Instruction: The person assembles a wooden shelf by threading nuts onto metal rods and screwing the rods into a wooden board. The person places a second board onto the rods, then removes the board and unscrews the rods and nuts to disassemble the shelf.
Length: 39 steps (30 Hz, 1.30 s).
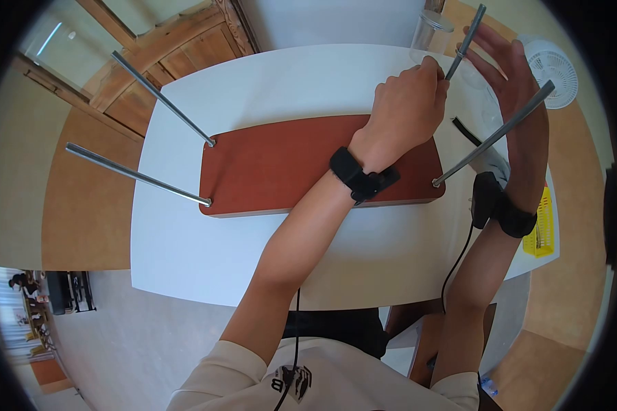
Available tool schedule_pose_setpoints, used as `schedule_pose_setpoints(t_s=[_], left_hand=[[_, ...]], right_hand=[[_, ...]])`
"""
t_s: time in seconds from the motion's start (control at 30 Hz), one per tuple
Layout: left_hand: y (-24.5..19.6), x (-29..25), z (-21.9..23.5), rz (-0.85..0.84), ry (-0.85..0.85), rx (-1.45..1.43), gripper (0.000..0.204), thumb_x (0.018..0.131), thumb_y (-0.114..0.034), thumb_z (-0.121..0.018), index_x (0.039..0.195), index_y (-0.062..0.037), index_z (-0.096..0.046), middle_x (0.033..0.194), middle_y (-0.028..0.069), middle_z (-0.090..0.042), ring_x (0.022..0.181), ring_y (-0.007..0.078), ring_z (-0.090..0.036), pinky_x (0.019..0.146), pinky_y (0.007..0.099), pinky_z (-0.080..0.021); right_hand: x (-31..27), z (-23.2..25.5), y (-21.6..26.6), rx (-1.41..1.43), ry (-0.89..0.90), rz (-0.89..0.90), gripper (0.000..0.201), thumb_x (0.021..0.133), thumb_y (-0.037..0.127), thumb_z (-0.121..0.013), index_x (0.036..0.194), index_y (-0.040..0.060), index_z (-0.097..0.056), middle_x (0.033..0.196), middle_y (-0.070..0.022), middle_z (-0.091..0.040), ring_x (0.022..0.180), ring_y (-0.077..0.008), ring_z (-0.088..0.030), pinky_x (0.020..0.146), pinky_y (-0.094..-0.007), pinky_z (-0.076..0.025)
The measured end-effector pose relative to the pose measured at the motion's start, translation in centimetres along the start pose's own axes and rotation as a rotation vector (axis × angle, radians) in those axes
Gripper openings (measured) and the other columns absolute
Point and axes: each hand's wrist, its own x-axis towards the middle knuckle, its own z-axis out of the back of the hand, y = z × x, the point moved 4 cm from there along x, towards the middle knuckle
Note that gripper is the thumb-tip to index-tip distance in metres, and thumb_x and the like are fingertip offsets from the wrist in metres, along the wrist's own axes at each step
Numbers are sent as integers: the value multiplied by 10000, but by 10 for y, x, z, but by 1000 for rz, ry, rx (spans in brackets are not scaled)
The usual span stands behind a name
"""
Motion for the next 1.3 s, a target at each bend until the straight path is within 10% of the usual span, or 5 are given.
schedule_pose_setpoints(t_s=[0.3,0.37,1.2,1.3], left_hand=[[1,0,-1,-50,-58,26,226,1037,-243,-553,1085,-34,-622,694,104,-695,663,322,-687,661,456,-515],[2,0,-1,-6,0,-12,222,1040,-242,-549,1081,-36,-619,665,93,-687,653,314,-686,659,451,-514],[1,-1,-1,-23,-33,17,230,1035,-248,-561,1089,-32,-618,764,135,-711,695,356,-681,666,472,-514],[0,0,0,-9,-13,9,231,1035,-248,-561,1094,-32,-618,759,132,-711,696,355,-682,669,471,-514]], right_hand=[[3,29,-2,-6,-217,-41,494,1096,421,-458,1298,-1,-618,1413,-162,-627,1293,-275,-616,1101,-397,-457],[4,15,-4,6,-17,-30,477,1100,417,-449,1274,11,-629,1402,-132,-641,1264,-247,-628,1046,-383,-487],[1,24,-1,-24,-199,-35,499,1100,382,-464,1348,-32,-592,1390,-197,-633,1266,-318,-636,1115,-407,-459],[4,12,-9,61,7,-29,502,1097,405,-462,1343,-7,-609,1392,-185,-637,1251,-307,-650,1117,-398,-455]])
